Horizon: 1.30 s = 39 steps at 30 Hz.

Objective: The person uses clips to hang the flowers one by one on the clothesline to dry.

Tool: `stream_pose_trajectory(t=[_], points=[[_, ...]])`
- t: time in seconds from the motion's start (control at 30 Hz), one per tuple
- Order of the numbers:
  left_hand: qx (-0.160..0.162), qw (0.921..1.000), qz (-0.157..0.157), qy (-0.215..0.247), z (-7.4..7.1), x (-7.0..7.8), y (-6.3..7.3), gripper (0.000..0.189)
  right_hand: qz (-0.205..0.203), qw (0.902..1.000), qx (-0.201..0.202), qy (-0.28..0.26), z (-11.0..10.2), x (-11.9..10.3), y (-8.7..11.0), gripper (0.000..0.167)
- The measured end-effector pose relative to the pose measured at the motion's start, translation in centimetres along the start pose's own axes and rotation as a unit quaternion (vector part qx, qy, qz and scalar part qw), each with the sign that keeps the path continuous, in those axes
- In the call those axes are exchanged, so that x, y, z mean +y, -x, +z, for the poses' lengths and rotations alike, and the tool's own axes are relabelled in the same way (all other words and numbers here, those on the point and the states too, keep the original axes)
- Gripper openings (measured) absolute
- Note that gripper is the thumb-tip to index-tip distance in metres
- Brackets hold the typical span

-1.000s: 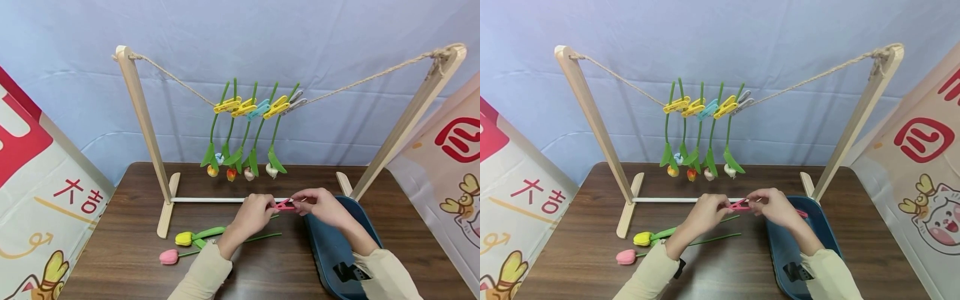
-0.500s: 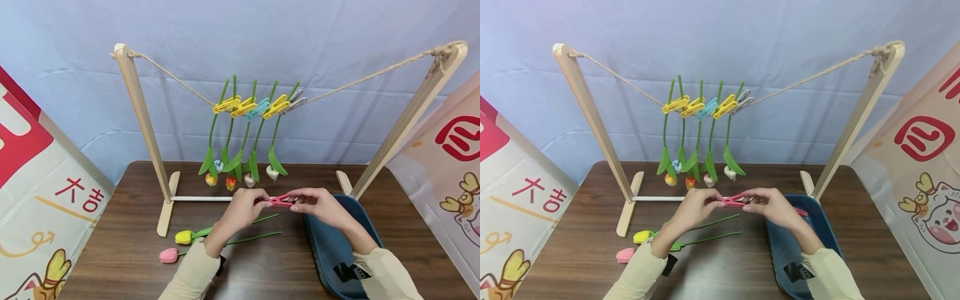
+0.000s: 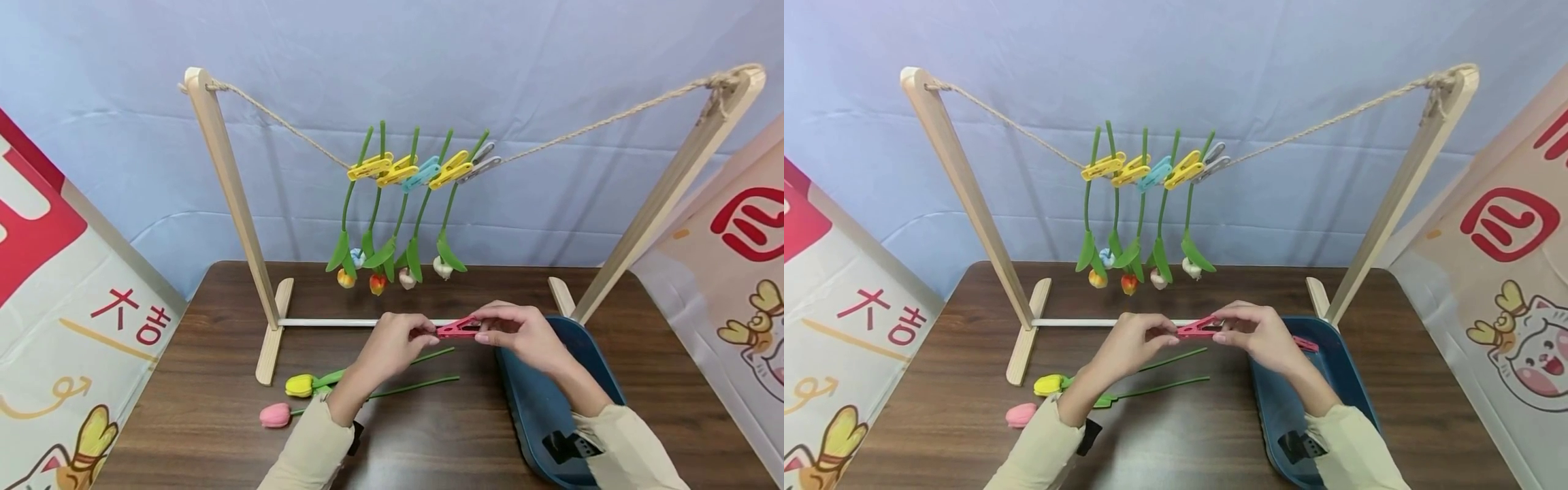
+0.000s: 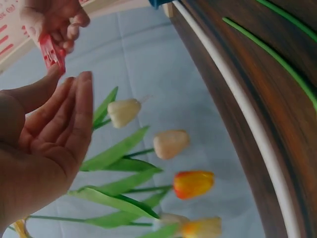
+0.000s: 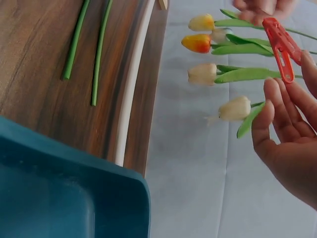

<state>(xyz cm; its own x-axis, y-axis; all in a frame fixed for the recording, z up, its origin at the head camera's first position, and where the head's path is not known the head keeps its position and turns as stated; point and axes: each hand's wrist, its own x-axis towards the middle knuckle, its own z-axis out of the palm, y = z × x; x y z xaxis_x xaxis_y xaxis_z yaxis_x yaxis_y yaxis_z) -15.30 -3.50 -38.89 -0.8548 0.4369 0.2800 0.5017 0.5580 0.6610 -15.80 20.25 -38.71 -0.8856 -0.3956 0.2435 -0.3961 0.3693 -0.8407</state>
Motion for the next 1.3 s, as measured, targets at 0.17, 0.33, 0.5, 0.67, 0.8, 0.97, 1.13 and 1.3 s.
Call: stream_pose_trajectory(t=[0.17, 0.33, 0.5, 0.67, 0.8, 0.97, 1.13, 1.3], points=[[-0.022, 0.9973, -0.045, -0.053, 0.4, -2.2, 1.5, 0.007, 0.002, 0.9984, 0.036, 0.044, -0.7, 0.6, 0.5, 0.020], [-0.087, 0.9836, -0.100, -0.122, 1.3, -4.6, 3.3, 0.019, 0.020, 0.9943, 0.067, 0.081, -1.5, 1.3, 1.2, 0.018], [-0.112, 0.9627, -0.125, -0.212, 2.5, -6.1, 5.0, 0.025, 0.031, 0.9896, 0.106, 0.093, -2.4, 1.6, 2.1, 0.017], [-0.098, 0.9514, -0.141, -0.255, 3.3, -6.8, 5.7, 0.011, 0.050, 0.9848, 0.122, 0.112, -3.2, 1.7, 2.8, 0.016], [-0.101, 0.9465, -0.152, -0.266, 3.6, -7.2, 5.9, 0.007, 0.065, 0.9822, 0.126, 0.123, -3.7, 1.7, 3.2, 0.015], [-0.099, 0.9458, -0.161, -0.264, 3.9, -7.5, 5.9, 0.010, 0.077, 0.9790, 0.137, 0.130, -4.2, 1.7, 3.6, 0.016], [-0.096, 0.9459, -0.167, -0.261, 4.0, -7.7, 5.9, 0.012, 0.077, 0.9780, 0.146, 0.128, -4.4, 2.1, 3.8, 0.015], [-0.084, 0.9513, -0.156, -0.252, 3.7, -7.7, 5.9, 0.021, 0.077, 0.9768, 0.154, 0.128, -4.7, 2.5, 4.0, 0.015]])
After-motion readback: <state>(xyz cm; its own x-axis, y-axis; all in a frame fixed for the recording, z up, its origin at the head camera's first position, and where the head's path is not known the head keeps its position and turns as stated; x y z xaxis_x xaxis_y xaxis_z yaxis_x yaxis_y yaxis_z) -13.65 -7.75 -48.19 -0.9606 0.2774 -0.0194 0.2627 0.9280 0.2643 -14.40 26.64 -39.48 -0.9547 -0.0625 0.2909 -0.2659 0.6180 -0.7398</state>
